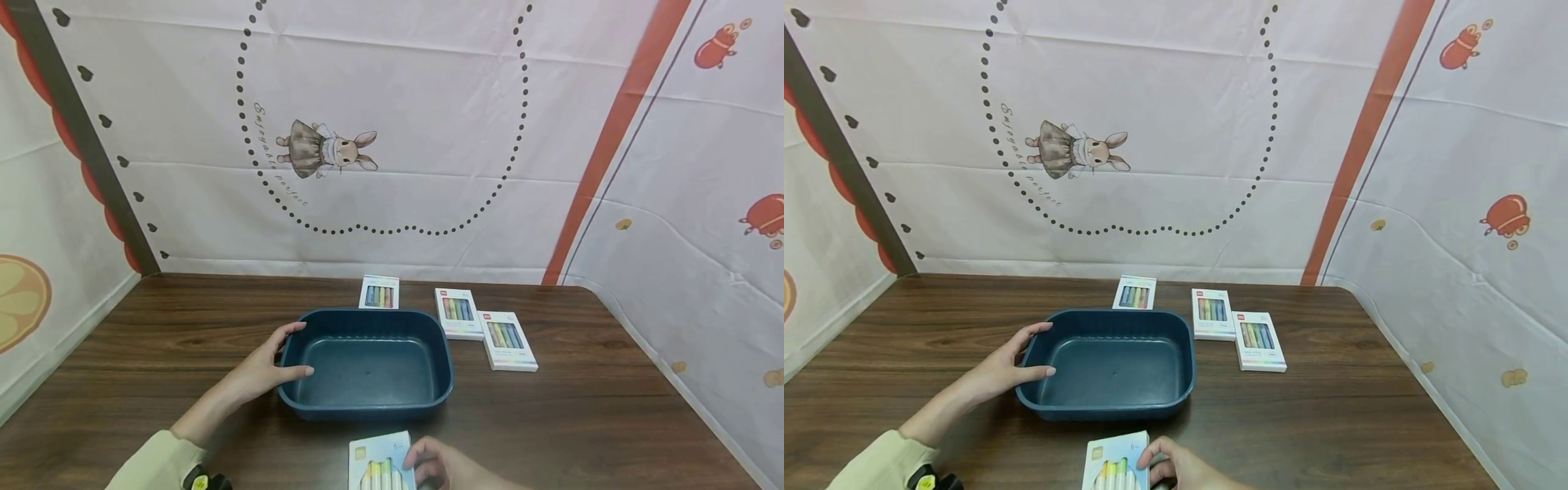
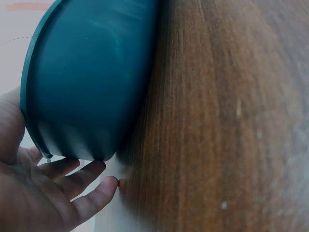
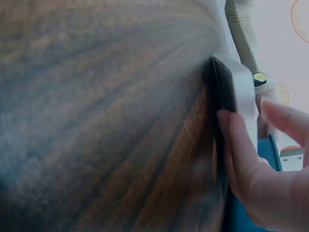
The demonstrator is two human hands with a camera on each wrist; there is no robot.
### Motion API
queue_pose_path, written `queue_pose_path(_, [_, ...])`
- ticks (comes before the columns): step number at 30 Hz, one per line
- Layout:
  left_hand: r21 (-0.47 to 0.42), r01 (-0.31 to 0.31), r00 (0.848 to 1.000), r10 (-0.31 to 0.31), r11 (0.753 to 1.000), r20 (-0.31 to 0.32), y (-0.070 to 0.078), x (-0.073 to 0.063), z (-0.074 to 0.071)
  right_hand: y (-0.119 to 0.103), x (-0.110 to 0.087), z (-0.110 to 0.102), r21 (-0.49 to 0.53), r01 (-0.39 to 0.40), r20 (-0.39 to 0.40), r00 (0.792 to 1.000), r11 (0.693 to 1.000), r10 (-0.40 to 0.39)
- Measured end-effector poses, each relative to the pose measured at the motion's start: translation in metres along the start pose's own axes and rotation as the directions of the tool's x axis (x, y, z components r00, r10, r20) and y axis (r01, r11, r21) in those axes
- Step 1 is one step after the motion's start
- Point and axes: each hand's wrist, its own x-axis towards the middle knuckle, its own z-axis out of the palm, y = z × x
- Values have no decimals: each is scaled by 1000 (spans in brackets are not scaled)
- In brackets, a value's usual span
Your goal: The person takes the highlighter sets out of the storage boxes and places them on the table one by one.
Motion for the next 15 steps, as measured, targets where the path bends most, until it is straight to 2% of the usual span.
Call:
queue_pose_path(1, [0, 1, 1000, -1, 1000, 0, 0, 0, 0, -1, -1, 0, 11, -26, 2, 1000, 1000, 26])
queue_pose_path(4, [4, 0, 1000, 0, 1000, 1, 0, 0, 0, 22, 3, -21, 56, -136, 17, 991, 989, 135])
queue_pose_path(8, [10, -3, 1000, 3, 1000, 1, 0, 0, 0, 38, 6, -37, 76, -191, 35, 981, 979, 189])
queue_pose_path(12, [13, -4, 1000, 4, 1000, -2, -1, 0, 0, -2, -8, -15, 40, -161, 21, 987, 986, 160])
queue_pose_path(15, [12, -10, 1000, 10, 1000, -3, -1, 0, -1, -22, -16, -5, 30, -125, 13, 992, 992, 125])
